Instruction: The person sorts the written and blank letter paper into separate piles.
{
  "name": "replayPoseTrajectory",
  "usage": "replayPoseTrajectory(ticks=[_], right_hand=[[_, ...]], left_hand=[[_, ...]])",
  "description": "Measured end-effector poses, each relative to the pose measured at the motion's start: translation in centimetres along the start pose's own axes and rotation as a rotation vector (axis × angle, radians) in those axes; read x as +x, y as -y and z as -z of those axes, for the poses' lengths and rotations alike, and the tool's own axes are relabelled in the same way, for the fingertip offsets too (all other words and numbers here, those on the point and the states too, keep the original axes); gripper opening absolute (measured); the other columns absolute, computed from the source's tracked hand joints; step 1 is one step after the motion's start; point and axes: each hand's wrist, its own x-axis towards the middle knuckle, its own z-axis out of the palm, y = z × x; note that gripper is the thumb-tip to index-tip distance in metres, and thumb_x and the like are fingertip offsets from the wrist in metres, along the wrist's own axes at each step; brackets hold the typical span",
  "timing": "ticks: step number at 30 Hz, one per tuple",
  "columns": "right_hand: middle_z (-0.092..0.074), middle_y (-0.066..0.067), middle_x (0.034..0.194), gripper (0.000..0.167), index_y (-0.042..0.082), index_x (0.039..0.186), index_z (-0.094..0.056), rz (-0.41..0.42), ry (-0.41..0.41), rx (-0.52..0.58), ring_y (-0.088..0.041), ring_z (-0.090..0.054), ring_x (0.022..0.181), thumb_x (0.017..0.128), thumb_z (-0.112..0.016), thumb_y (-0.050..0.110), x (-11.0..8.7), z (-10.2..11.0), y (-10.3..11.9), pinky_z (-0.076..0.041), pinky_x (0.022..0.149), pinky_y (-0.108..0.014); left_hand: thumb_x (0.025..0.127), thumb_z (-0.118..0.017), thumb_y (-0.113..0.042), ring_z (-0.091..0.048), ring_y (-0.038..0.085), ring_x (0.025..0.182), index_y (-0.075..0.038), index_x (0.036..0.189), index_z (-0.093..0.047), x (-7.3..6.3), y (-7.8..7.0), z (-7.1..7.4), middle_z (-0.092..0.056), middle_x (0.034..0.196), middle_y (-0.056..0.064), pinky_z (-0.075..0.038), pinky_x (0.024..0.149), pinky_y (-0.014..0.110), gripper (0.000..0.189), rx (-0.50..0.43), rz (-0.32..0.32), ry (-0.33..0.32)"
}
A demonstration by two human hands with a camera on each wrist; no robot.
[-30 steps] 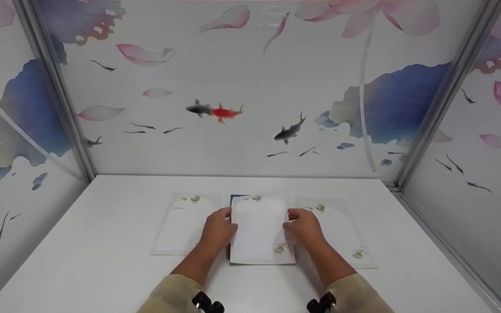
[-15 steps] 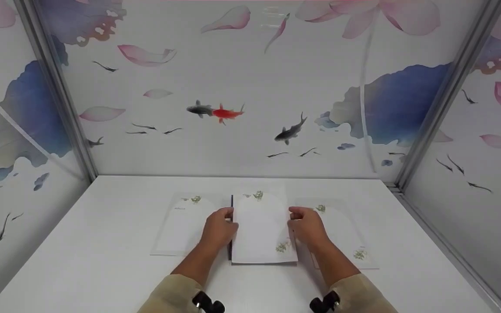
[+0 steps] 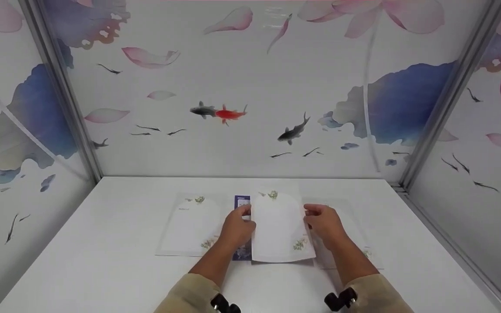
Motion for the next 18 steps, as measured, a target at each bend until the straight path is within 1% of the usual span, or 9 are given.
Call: replayPoseTrajectory(ticks=[2, 6, 9, 14, 18], right_hand=[[-0.062, -0.02, 0.147, 0.043, 0.009, 0.15, -0.061, -0.001, 0.001, 0.016, -0.035, -0.062, 0.136, 0.107, -0.06, 0.012, 0.1, 0.7, -0.2, -0.052, 0.118, -0.05], [-0.059, -0.021, 0.151, 0.044, 0.007, 0.151, -0.059, -0.007, -0.003, 0.024, -0.036, -0.06, 0.139, 0.107, -0.059, 0.013, 0.2, 2.1, -0.7, -0.051, 0.12, -0.051], [-0.059, -0.021, 0.152, 0.044, 0.007, 0.151, -0.059, -0.013, -0.005, 0.024, -0.036, -0.06, 0.139, 0.107, -0.059, 0.013, 0.3, 3.3, -1.2, -0.051, 0.119, -0.05], [-0.058, -0.021, 0.152, 0.046, 0.006, 0.152, -0.059, -0.021, -0.004, 0.012, -0.035, -0.059, 0.139, 0.107, -0.06, 0.015, 0.4, 5.3, -2.1, -0.053, 0.118, -0.048], [-0.058, -0.021, 0.154, 0.047, 0.007, 0.154, -0.057, -0.039, -0.017, -0.016, -0.034, -0.059, 0.14, 0.108, -0.059, 0.018, 0.3, 7.1, -2.9, -0.053, 0.118, -0.047]], left_hand=[[0.098, -0.063, -0.009, -0.067, 0.029, 0.13, -0.007, 0.158, -0.051, -0.1, -0.2, -0.5, -0.062, 0.152, 0.015, -0.055, 0.112, 0.048, 0.061, -0.011, -0.004, 0.013], [0.098, -0.063, -0.01, -0.067, 0.028, 0.131, -0.008, 0.159, -0.049, -0.3, -0.7, -1.6, -0.061, 0.154, 0.013, -0.055, 0.113, 0.047, 0.063, -0.02, 0.001, 0.036], [0.097, -0.064, -0.009, -0.068, 0.025, 0.129, -0.01, 0.159, -0.05, -0.4, -1.3, -2.5, -0.062, 0.153, 0.011, -0.055, 0.113, 0.046, 0.063, -0.009, 0.007, 0.032], [0.098, -0.064, -0.008, -0.068, 0.021, 0.127, -0.013, 0.159, -0.05, -0.6, -2.5, -4.7, -0.063, 0.152, 0.008, -0.057, 0.11, 0.042, 0.064, -0.037, 0.043, 0.03], [0.098, -0.064, -0.007, -0.068, 0.021, 0.128, -0.013, 0.16, -0.049, -0.8, -3.5, -6.6, -0.063, 0.152, 0.007, -0.058, 0.109, 0.041, 0.065, -0.086, 0.054, 0.058]])
